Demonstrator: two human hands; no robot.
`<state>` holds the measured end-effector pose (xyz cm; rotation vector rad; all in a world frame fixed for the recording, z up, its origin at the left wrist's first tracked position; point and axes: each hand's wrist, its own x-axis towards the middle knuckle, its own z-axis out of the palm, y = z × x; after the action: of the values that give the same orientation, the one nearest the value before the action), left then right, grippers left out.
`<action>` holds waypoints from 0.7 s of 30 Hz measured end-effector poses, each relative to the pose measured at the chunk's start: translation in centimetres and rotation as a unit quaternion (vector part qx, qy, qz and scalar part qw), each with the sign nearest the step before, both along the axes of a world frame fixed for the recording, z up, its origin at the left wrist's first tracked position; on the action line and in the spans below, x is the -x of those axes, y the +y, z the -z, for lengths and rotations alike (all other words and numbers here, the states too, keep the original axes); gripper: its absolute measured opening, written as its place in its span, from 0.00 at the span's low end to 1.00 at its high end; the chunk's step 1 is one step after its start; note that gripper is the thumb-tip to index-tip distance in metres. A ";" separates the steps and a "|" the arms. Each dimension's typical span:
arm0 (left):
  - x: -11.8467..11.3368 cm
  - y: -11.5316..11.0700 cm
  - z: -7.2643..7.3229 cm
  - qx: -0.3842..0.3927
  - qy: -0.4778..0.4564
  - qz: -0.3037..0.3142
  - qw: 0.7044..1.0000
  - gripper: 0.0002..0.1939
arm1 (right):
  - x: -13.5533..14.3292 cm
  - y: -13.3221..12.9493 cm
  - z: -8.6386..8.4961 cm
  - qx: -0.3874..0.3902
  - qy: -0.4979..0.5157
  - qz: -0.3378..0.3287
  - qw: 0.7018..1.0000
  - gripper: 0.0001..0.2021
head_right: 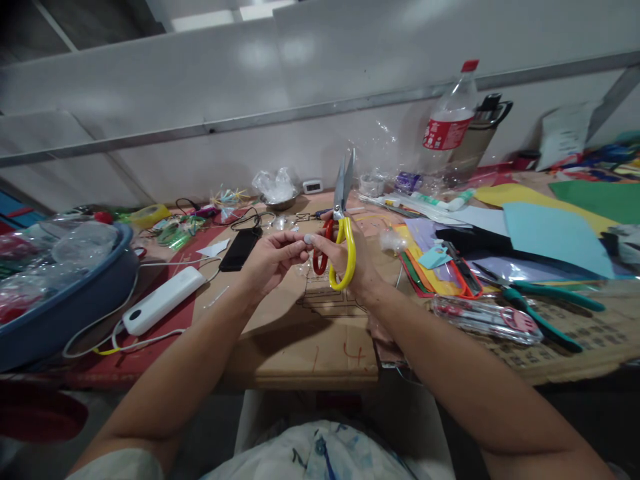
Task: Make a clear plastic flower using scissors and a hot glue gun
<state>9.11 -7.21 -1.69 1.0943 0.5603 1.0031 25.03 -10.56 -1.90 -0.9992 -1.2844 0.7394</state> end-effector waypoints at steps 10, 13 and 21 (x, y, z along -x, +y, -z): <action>-0.1 0.1 0.0 0.018 0.008 -0.018 1.000 0.16 | 0.1 -0.2 -0.2 -0.028 -0.040 0.028 0.998 0.14; 0.0 0.3 -0.3 0.065 -0.020 -0.019 0.997 0.14 | 0.2 -0.2 -0.3 -0.020 0.006 0.006 1.000 0.15; 0.3 0.6 -0.7 0.087 -0.072 -0.077 0.991 0.09 | 0.8 -0.3 0.4 0.013 0.050 -0.075 0.996 0.20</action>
<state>8.84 -6.64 -1.04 0.8268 0.6097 1.1361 24.20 -10.89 -2.29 -0.8828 -1.2739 0.9121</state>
